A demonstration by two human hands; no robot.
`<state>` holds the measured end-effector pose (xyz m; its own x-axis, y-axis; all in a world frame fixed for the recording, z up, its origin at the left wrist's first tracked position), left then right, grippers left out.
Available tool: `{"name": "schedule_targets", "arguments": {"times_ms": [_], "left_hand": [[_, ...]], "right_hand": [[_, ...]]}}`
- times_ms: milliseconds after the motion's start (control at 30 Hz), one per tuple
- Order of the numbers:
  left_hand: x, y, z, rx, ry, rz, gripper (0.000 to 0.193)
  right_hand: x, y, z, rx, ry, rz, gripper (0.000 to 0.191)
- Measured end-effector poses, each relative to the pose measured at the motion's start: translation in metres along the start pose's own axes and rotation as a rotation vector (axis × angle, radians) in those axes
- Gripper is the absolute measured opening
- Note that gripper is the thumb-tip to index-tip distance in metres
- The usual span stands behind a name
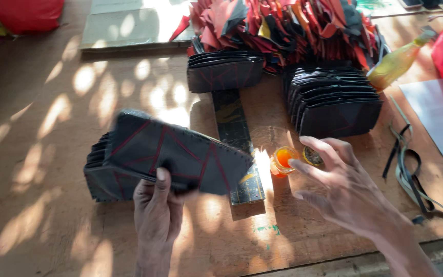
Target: The person applies a yellow-orange finish to the edges of black leather wallets with red stitching using their fingers. They handle each wallet one at a time, rubbing the finish along the edges and corners, then place the treated wallets into a stack on the table.
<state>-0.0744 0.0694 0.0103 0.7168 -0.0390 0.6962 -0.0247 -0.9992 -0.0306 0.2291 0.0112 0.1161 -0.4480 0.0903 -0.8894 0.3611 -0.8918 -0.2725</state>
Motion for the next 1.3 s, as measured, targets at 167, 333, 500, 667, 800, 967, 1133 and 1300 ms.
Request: {"name": "schedule_targets", "arguments": {"times_ms": [167, 333, 500, 667, 800, 967, 1133, 1300], "left_hand": [[0.006, 0.026, 0.045, -0.309, 0.133, -0.023, 0.049], [0.022, 0.040, 0.059, -0.371, -0.036, -0.054, 0.069], [0.037, 0.042, 0.057, -0.399, -0.006, 0.002, 0.071], [0.040, 0.041, 0.053, -0.369, -0.039, 0.018, 0.067], [0.039, 0.041, 0.054, -0.420, -0.062, -0.004, 0.067], [0.044, 0.043, 0.053, -0.435, 0.015, 0.032, 0.062], [0.047, 0.045, 0.061, -0.487, 0.126, 0.034, 0.063], [0.048, 0.049, 0.074, -0.553, 0.281, 0.005, 0.049]], "right_hand": [[0.023, -0.004, -0.034, 0.031, -0.082, 0.080, 0.056], [0.044, -0.025, -0.040, 0.055, -0.017, 0.195, 0.053], [0.035, -0.014, -0.039, 0.076, -0.050, 0.136, 0.052], [0.029, 0.008, -0.036, 0.116, -0.055, 0.145, 0.054], [0.015, 0.012, -0.030, 0.092, -0.015, 0.011, 0.049], [-0.008, 0.036, -0.013, 0.100, -0.252, -0.334, 0.054], [0.017, 0.038, 0.033, -0.081, -0.444, -0.211, 0.076], [0.030, 0.017, 0.052, -0.212, -0.441, -0.126, 0.085]]}}
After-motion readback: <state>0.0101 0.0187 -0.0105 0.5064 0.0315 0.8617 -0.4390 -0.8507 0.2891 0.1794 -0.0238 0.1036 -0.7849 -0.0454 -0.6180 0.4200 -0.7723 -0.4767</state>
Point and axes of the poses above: each hand's wrist, its own y-axis away from the middle knuckle, its own x-axis out of the palm, z = x × y, the point moved 7 cm from there along -y, towards the middle knuckle, and after that the axes turned 10 degrees about -y, right-handed, at the moved point
